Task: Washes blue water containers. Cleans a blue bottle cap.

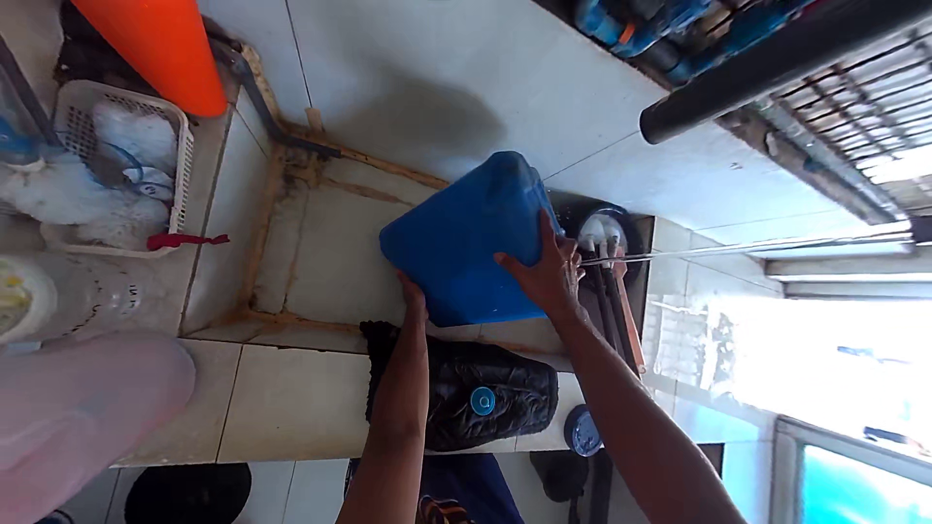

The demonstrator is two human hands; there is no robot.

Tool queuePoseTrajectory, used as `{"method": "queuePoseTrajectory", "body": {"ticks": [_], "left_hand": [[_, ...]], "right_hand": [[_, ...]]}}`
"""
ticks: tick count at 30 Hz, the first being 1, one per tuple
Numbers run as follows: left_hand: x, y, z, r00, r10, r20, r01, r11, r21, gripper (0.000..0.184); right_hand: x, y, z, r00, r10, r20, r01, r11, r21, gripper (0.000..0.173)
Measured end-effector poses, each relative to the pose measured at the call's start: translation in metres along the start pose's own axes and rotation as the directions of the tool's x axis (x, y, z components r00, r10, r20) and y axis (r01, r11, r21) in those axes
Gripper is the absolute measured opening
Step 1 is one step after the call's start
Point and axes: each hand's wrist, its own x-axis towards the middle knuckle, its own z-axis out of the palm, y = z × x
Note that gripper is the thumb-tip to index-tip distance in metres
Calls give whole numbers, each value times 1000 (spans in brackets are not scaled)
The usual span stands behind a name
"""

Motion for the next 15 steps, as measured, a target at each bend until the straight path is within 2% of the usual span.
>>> {"method": "queuePoseTrajectory", "body": {"ticks": [2, 5, 7, 10, 12, 15], "left_hand": [[-1, 7, -2, 994, -55, 96, 66, 992, -110, 102], [-4, 7, 5, 970, -162, 183, 207, 941, -269, 93], [-6, 3, 7, 949, -195, 246, 274, 897, -346, 92], [-7, 4, 8, 950, -221, 219, 294, 869, -398, 86], [-8, 7, 4, 950, -231, 212, 300, 868, -396, 86], [-7, 14, 1, 954, -225, 196, 282, 894, -348, 86]], "right_hand": [[0, -29, -7, 997, -79, -21, 78, 996, -41, 116], [-9, -67, -19, 957, -290, -12, 285, 947, -148, 113], [-22, -82, -31, 890, -453, 40, 451, 867, -213, 114], [-19, -77, -43, 756, -649, 81, 646, 722, -248, 113], [-3, -71, -44, 749, -657, 86, 658, 722, -215, 110], [22, -84, -47, 825, -539, 170, 565, 801, -197, 116]]}}
